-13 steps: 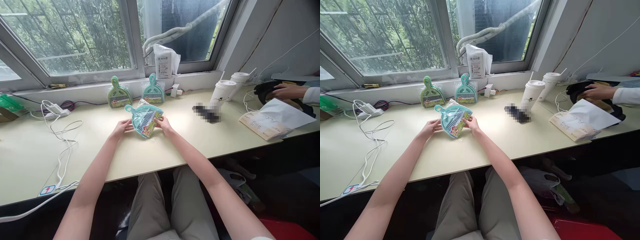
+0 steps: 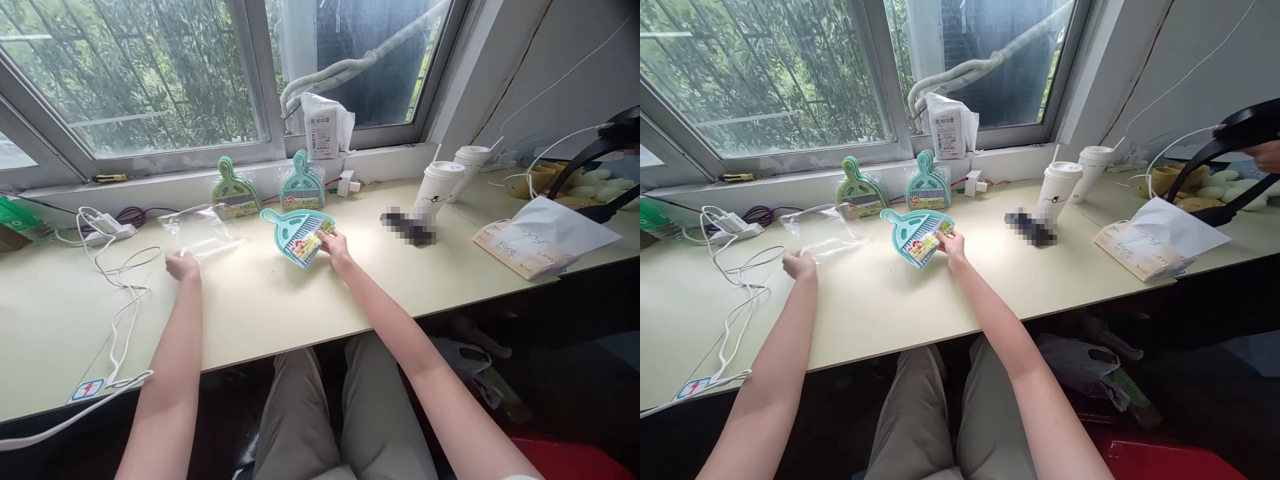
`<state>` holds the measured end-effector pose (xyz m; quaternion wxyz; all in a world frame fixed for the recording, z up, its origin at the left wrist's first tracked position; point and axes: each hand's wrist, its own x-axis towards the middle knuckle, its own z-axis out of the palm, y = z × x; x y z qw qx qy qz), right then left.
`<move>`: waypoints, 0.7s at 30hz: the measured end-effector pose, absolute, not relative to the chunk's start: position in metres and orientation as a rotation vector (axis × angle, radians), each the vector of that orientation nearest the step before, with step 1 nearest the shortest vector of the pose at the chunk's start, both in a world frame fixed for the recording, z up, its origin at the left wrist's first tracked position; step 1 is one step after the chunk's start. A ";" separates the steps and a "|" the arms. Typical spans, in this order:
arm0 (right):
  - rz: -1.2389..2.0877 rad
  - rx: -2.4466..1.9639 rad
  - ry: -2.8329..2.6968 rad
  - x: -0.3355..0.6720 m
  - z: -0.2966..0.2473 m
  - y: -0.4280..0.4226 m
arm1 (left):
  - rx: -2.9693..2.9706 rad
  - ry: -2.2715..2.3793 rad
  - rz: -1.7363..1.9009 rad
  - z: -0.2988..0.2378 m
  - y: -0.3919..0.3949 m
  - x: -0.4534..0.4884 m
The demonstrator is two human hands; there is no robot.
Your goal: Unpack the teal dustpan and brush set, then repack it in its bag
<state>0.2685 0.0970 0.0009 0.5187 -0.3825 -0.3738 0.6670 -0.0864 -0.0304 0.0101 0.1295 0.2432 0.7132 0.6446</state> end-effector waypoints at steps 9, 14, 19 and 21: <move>1.712 -0.834 -0.996 0.255 -0.004 0.086 | 1.057 1.570 1.521 0.013 0.001 0.021; 1.729 -1.052 -1.218 0.258 -0.002 0.091 | 1.005 1.417 1.383 -0.004 0.004 0.054; 1.651 -1.121 -1.124 0.282 0.004 0.118 | 0.908 1.537 1.548 0.001 0.005 0.024; 1.615 -1.093 -1.049 0.291 0.006 0.126 | 0.895 1.543 1.503 0.003 0.005 0.021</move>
